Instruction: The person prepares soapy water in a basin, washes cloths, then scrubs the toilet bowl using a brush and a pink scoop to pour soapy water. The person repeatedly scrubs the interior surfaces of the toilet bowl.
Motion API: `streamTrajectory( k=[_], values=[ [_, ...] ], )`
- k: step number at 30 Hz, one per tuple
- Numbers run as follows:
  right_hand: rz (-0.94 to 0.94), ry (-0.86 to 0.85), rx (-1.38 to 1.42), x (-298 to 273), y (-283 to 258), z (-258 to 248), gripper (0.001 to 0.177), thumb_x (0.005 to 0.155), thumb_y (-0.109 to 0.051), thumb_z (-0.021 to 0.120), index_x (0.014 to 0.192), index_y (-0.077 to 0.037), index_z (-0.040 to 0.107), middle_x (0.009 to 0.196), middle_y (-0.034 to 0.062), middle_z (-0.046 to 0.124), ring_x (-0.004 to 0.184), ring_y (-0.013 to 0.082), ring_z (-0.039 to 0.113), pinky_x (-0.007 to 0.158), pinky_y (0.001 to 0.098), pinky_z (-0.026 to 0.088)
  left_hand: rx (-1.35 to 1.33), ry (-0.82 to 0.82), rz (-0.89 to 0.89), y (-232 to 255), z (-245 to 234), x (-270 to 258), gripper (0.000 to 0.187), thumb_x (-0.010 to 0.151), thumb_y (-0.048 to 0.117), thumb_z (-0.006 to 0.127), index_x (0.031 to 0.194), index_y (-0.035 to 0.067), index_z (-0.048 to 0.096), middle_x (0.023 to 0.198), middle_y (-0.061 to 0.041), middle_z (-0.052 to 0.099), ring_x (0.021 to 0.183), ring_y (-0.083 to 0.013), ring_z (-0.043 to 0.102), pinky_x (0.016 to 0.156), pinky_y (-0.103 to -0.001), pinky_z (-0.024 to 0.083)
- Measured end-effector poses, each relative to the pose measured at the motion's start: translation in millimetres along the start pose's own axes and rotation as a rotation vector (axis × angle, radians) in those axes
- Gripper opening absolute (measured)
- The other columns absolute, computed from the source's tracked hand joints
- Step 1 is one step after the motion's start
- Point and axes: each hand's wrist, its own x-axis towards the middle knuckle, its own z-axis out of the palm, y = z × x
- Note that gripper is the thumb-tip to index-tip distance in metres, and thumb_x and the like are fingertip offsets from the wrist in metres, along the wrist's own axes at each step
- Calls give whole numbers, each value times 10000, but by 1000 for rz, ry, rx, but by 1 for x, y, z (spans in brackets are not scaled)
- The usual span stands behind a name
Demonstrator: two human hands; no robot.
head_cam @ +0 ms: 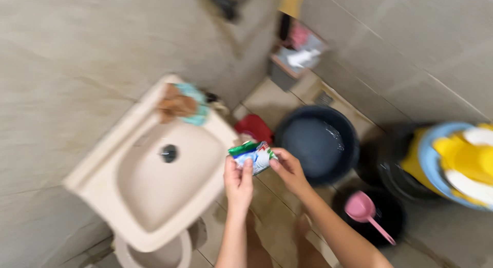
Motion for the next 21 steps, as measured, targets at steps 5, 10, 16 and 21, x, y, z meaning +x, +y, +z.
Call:
streamTrajectory(
  k=[5, 10, 16, 21],
  values=[
    [200, 312, 120, -71, 38, -99, 249, 1044, -215, 646, 1135, 4, 724, 992, 1, 722, 927, 83, 628, 851, 267, 509, -2, -163, -214, -82, 99, -40, 292, 948, -7, 685, 1223, 5, 587, 1080, -67, 746, 965, -110, 706, 847, -256, 563],
    [444, 584, 308, -120, 67, -159, 279, 1001, -277, 646, 1154, -56, 720, 970, -6, 719, 884, 93, 646, 792, 284, 534, 200, -260, -316, -143, 157, -67, 302, 872, -20, 746, 1161, -8, 660, 1010, -85, 784, 900, -112, 727, 802, -257, 577],
    [507, 661, 331, -140, 91, -182, 243, 986, -292, 656, 1143, -118, 717, 985, -13, 713, 889, 92, 640, 778, 272, 510, 204, -274, -306, -184, 179, -83, 275, 859, -30, 753, 1122, -21, 678, 1016, -85, 786, 901, -108, 735, 799, -263, 587],
    [578, 646, 403, -143, 111, -186, 223, 986, -302, 659, 1148, -154, 699, 997, -32, 691, 925, 90, 636, 820, 295, 519, 349, -274, -325, -189, 180, -86, 270, 859, -9, 760, 1118, -9, 685, 980, -82, 790, 860, -105, 732, 763, -261, 588]
  ],
)
